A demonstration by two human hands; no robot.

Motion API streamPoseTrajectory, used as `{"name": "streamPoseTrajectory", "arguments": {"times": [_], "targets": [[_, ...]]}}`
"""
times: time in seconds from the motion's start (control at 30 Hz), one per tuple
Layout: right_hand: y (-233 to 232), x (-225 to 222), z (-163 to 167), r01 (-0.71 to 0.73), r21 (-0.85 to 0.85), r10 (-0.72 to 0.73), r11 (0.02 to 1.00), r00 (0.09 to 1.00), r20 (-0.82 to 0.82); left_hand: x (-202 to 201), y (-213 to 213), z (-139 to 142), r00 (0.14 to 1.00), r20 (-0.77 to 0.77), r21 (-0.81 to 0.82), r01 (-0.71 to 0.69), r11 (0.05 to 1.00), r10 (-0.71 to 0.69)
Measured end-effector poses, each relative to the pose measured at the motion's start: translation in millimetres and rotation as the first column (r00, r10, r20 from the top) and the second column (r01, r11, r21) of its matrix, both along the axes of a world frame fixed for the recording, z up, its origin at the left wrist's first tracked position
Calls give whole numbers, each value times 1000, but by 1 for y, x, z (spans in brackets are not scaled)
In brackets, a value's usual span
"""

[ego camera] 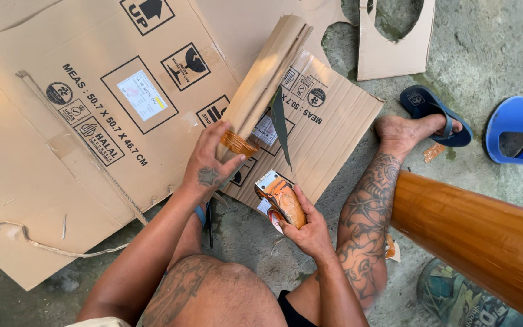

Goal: The person sits on the floor and uses a handheld tape dispenser to seal a folded cardboard tube with orange tape. They then place white packing material into a curved cardboard container.

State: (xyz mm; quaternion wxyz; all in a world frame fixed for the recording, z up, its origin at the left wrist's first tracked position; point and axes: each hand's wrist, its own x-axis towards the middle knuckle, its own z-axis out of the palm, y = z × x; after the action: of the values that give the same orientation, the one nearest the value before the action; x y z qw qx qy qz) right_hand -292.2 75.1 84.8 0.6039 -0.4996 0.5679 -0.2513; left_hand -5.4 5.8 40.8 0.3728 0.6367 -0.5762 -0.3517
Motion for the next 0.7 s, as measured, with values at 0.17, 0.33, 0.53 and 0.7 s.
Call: {"name": "streamPoseTrajectory", "arguments": {"times": [0.17, 0.33, 0.53, 0.7], "targets": [[-4, 11, 10, -210, 107, 236, 972, 875, -423, 4, 8, 0, 1000, -9, -21, -18, 1000, 18], [5, 16, 9, -248, 26, 242, 968, 906, -348, 10, 31, 12, 982, -96, 207, -140, 968, 163], [16, 12, 1, -198, -323, 170, 926, 979, -113, 16, 68, 30, 801, -583, 325, 74, 943, 138], [15, 15, 3, -242, -457, 246, 856, 968, -52, 20, 72, 31, 565, -736, 625, 354, 695, 374]]}}
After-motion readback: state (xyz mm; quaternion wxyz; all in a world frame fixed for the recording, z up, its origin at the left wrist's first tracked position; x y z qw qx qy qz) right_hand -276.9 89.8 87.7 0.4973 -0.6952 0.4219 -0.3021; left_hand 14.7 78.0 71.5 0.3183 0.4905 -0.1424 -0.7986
